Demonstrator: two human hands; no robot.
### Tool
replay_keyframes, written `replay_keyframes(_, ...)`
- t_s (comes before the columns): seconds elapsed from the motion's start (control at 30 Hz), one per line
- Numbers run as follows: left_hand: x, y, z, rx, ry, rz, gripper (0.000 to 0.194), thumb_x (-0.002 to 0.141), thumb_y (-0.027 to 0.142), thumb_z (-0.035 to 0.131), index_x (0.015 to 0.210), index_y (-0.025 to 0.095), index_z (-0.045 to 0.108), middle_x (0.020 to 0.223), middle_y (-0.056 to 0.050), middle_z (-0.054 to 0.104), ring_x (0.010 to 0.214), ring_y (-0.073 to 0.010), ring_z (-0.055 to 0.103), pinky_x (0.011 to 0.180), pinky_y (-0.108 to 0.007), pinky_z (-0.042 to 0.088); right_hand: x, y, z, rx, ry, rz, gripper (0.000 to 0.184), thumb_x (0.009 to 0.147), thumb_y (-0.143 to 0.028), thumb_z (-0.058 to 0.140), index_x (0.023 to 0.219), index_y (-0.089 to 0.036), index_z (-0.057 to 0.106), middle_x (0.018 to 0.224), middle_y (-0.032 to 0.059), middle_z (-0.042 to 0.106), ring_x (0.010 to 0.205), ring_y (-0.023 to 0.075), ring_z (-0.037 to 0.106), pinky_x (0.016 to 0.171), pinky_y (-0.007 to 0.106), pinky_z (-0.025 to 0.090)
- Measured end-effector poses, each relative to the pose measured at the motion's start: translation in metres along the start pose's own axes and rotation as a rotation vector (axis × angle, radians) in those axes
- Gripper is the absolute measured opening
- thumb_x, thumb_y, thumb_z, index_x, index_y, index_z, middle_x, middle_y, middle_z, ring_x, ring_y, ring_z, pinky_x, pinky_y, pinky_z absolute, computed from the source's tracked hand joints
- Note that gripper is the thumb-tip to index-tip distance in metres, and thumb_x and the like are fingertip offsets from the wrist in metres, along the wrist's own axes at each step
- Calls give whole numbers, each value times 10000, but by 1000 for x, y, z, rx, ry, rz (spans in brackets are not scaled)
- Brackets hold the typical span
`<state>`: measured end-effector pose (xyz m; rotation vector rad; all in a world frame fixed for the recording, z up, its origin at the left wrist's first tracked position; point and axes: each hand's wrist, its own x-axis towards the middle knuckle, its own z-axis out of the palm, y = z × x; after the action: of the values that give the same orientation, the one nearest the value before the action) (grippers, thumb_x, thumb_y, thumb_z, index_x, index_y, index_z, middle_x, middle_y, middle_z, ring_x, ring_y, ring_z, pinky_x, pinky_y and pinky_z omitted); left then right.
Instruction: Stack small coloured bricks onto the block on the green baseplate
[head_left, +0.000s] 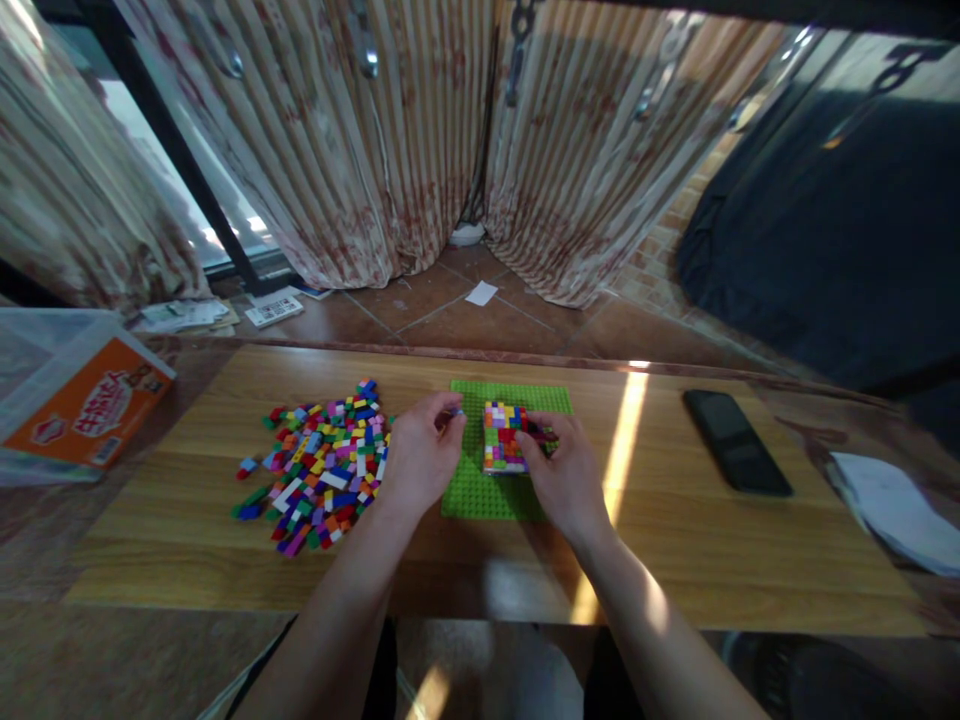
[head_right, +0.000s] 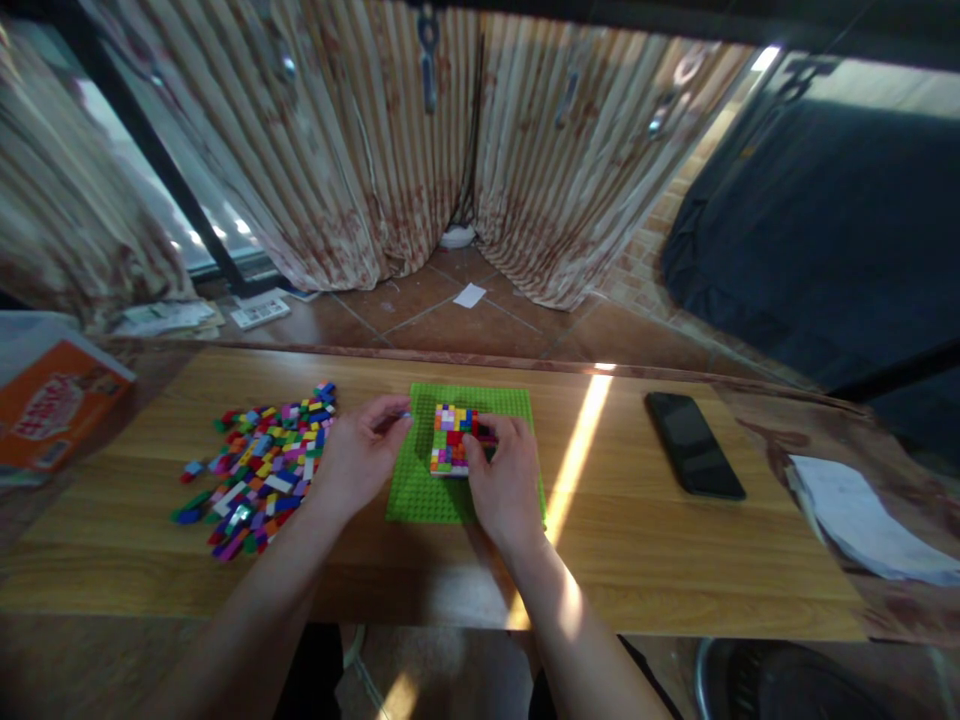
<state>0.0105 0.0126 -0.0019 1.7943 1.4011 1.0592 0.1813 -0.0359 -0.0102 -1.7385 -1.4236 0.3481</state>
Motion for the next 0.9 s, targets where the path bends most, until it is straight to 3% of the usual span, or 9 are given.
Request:
replay_keyframes(0.27,0,-5,3,-76,16,8,230,810,207,600,1022,178,684,1018,-87,728,891,-203,692,835,-354,565,-3,3,5,4,9,-46,219,868,-310,548,1040,-214,645,1009,100,611,936,253,590,848,457,484)
replay_keyframes(0.43,-1,3,4,-274,-52,-27,283,807,192,595,1077,177,675,1045,-79,725,940,-189,687,895,-356,552,-2,1,-2,76,54,-43,240,918,-350,497,1039,-205,646,994,92,620,917,231,606,846,442,498)
replay_keyframes(0.53,-3,12,3,-382,-112,-45,296,797,182,603,1085,172,674,1064,-74,726,965,-183,685,911,-348,549,-3,-5,-6,136,82,-127,209,934,-317,486,1030,-240,655,1017,77,626,984,219,601,888,427,496)
replay_keyframes(0.7,-4,23,-1,-550,-252,-43,281,792,180,620,1068,170,672,1088,-77,729,991,-183,686,947,-364,533,-5,-15,-9,204,-66,-259,247,934,-281,508,1135,-291,650,1140,70,606,1073,207,591,942,412,496)
replay_keyframes(0.9,-5,24,-2,-652,-332,-73,295,797,181,623,1090,167,656,1065,-80,737,994,-181,687,943,-361,530,-6,-17,-13,213,-166,-316,283,933,-273,529,1191,-310,640,1195,62,601,1132,206,570,992,419,473)
